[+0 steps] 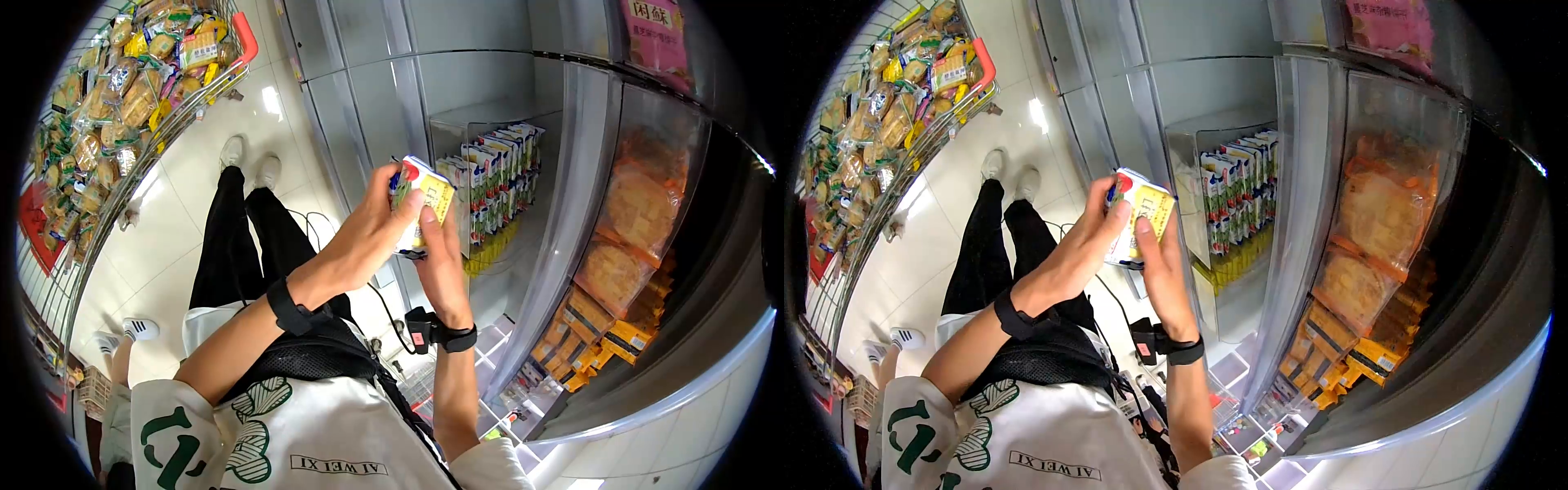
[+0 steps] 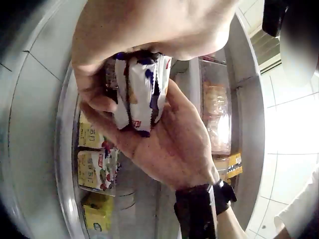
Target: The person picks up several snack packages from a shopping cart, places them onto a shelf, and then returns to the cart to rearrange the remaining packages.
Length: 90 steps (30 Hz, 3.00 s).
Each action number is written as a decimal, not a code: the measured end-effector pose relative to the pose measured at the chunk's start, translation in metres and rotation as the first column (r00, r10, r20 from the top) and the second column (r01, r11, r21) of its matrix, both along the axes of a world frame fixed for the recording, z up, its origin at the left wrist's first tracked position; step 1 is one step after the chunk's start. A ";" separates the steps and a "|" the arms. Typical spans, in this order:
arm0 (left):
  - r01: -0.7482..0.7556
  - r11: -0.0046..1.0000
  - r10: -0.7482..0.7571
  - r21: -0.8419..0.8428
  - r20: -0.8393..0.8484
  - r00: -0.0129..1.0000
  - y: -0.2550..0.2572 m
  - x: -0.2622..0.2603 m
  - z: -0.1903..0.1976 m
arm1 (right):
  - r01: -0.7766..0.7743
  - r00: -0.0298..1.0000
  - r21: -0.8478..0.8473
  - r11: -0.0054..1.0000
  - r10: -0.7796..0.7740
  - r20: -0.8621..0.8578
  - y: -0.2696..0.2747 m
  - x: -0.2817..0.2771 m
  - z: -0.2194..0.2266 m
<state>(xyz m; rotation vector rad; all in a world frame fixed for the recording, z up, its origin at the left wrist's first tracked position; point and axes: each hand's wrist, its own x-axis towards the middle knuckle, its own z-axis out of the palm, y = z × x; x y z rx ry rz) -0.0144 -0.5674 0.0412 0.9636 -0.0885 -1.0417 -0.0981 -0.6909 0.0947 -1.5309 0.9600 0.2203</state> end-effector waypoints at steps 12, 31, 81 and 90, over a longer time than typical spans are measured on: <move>0.084 0.976 -0.154 0.202 0.362 0.919 0.008 0.017 0.008 | 0.483 0.834 0.230 0.845 -0.524 0.173 -0.065 -0.007 0.024; 0.172 0.935 -0.228 0.309 0.154 0.961 0.022 0.017 -0.010 | 0.035 0.990 -0.576 0.816 0.051 0.132 -0.123 0.036 -0.008; 0.359 0.911 -0.413 0.205 0.465 0.783 -0.353 0.044 -0.079 | 0.775 0.603 -0.569 0.275 -0.590 0.537 -0.066 -0.099 -0.042; 0.400 0.830 -0.556 0.388 0.612 0.562 -0.373 0.014 -0.099 | 0.770 0.637 -0.512 0.380 -0.476 0.606 -0.062 -0.091 -0.079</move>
